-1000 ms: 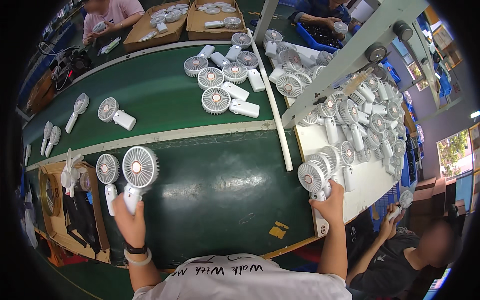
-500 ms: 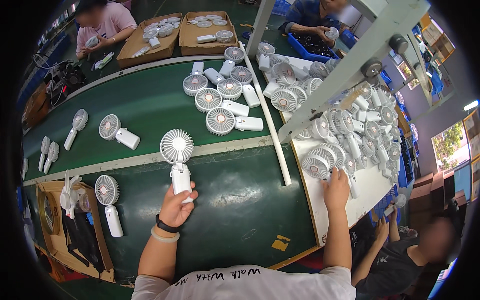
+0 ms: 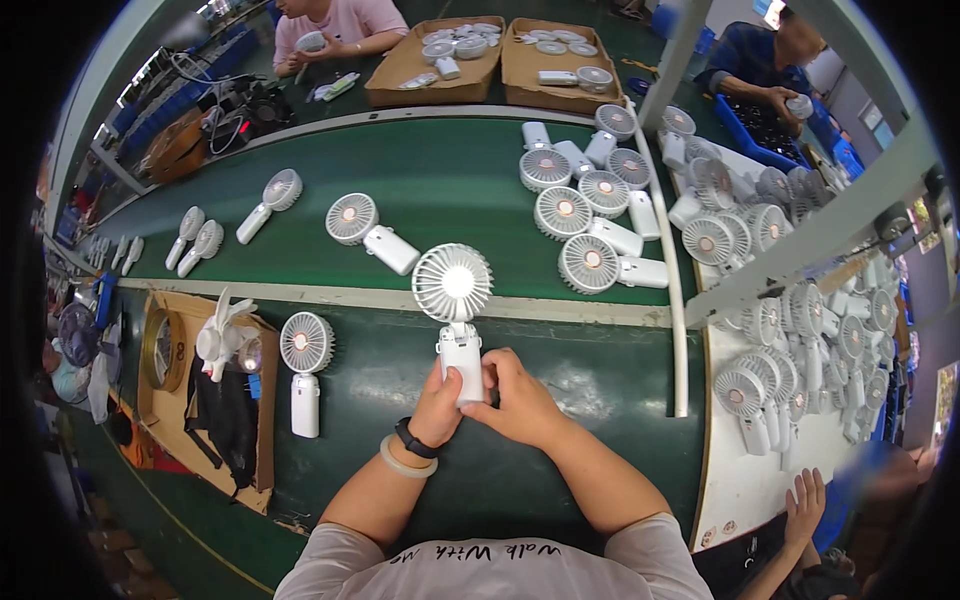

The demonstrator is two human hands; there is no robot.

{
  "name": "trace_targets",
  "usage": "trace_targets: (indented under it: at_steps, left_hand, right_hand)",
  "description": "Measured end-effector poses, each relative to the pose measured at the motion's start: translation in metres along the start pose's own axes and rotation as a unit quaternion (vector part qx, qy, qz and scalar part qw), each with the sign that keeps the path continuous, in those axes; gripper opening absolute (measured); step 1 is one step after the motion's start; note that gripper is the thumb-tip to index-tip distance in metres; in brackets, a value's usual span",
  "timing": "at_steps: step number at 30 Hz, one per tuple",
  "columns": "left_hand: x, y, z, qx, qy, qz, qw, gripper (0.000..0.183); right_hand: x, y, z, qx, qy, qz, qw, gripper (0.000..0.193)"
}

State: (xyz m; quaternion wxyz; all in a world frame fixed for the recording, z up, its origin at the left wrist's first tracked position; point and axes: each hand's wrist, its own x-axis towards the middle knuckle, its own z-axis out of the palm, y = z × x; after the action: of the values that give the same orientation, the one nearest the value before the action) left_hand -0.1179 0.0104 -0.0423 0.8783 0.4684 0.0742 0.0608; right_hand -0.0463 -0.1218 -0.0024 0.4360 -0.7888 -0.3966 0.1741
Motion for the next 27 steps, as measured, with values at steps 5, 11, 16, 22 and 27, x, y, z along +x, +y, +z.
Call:
trace_targets:
  at_steps: [5,11,16,22,27]
  left_hand:
    - [-0.003,-0.01,0.001,0.07,-0.021,0.027,0.997,0.05]
    - [-0.004,0.0,0.002,0.05,-0.023,-0.014,0.998,0.041]
    - [0.003,-0.003,-0.008,-0.026,-0.003,-0.022,0.999,0.054]
    - [0.008,0.018,0.004,-0.039,0.07,-0.027,0.996,0.047]
    - [0.007,0.017,0.003,-0.052,0.054,-0.019,0.997,0.038]
  right_hand:
    - [-0.008,0.017,0.006,0.002,-0.002,0.015,1.0,0.066]
    - [-0.002,0.011,-0.001,-0.025,0.009,-0.034,0.999,0.052]
    - [0.0,0.007,-0.01,-0.074,0.033,-0.083,0.993,0.031]
    - [-0.001,0.028,-0.006,0.028,0.147,-0.038,0.988,0.01]
    - [-0.002,0.028,-0.002,0.057,0.128,-0.026,0.99,0.011]
